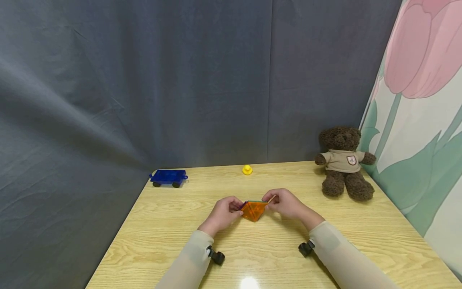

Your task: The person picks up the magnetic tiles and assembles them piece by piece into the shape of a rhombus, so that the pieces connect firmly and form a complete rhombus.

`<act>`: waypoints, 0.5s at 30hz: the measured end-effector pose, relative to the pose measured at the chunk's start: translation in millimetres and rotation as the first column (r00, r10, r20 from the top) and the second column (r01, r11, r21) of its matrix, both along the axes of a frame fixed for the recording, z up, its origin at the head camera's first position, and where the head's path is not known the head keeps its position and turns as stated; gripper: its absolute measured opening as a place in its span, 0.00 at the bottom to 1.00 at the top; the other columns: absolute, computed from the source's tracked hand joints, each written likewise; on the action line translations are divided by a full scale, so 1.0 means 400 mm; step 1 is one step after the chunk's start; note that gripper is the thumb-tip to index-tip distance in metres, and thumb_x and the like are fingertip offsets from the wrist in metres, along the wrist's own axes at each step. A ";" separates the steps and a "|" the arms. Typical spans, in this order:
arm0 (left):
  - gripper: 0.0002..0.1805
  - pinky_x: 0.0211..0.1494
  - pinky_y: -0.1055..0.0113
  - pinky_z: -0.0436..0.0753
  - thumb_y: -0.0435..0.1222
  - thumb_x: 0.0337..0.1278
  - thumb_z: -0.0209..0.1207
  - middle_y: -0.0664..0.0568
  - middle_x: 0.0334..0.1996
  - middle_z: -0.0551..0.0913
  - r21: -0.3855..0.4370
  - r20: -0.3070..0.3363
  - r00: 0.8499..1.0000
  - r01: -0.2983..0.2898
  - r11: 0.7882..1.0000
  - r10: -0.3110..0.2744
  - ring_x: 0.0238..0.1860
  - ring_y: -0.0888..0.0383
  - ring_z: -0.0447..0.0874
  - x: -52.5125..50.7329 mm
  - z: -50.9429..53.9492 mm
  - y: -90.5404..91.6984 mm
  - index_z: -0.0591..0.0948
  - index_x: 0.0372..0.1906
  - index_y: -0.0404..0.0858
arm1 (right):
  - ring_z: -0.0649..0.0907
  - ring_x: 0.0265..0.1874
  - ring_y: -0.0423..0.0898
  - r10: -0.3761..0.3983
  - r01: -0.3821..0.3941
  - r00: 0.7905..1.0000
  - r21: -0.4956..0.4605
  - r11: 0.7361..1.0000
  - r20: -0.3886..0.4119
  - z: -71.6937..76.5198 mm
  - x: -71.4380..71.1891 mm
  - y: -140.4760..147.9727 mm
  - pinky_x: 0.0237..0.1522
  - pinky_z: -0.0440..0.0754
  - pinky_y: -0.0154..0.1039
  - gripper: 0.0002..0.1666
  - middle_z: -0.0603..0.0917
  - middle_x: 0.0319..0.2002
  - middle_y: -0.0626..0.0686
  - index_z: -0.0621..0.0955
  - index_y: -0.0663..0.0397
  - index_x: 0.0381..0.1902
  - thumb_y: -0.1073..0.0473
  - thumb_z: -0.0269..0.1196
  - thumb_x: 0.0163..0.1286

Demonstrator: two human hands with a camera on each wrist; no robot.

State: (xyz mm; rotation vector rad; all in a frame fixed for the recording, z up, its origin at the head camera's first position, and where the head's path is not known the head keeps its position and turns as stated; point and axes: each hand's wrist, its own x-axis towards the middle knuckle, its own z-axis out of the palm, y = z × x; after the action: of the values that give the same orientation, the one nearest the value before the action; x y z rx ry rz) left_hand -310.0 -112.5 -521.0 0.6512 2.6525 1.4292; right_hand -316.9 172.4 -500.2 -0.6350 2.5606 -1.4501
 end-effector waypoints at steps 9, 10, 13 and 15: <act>0.11 0.51 0.66 0.85 0.30 0.64 0.70 0.59 0.42 0.86 0.003 0.008 1.000 -0.016 1.000 0.016 0.45 0.62 0.85 -0.001 0.008 0.009 0.85 0.48 0.43 | 0.85 0.37 0.49 -0.027 0.027 1.000 0.011 1.000 0.003 0.001 -0.002 0.002 0.34 0.85 0.39 0.12 0.87 0.41 0.53 0.87 0.53 0.45 0.73 0.68 0.68; 0.11 0.51 0.66 0.85 0.30 0.64 0.70 0.59 0.42 0.86 0.001 0.008 1.000 -0.011 1.000 0.011 0.45 0.62 0.85 0.000 0.009 0.008 0.85 0.48 0.43 | 0.85 0.38 0.49 -0.030 0.029 1.000 0.012 0.999 0.005 0.002 0.000 0.002 0.35 0.85 0.39 0.12 0.87 0.41 0.52 0.87 0.53 0.45 0.72 0.68 0.68; 0.11 0.53 0.64 0.85 0.31 0.66 0.70 0.57 0.44 0.86 -0.004 0.010 1.000 0.000 1.000 0.000 0.46 0.61 0.85 0.002 0.015 0.001 0.85 0.50 0.42 | 0.86 0.40 0.50 -0.041 0.041 0.999 0.022 0.999 0.001 0.007 0.005 0.008 0.36 0.87 0.40 0.12 0.86 0.43 0.51 0.87 0.51 0.46 0.70 0.69 0.70; 0.11 0.55 0.61 0.84 0.33 0.67 0.69 0.56 0.46 0.86 -0.014 0.009 1.000 0.000 1.000 0.001 0.48 0.59 0.85 0.002 0.021 -0.008 0.84 0.52 0.42 | 0.86 0.42 0.49 -0.061 0.062 0.998 0.033 0.998 -0.005 0.010 0.008 0.017 0.38 0.87 0.41 0.11 0.86 0.46 0.51 0.87 0.50 0.48 0.67 0.69 0.71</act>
State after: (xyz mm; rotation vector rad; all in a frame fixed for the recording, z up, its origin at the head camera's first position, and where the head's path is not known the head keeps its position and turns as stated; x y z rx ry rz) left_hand -309.1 -115.9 -512.4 0.6413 2.6536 1.4086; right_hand -313.8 179.2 -496.2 -0.5599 2.6235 -1.4230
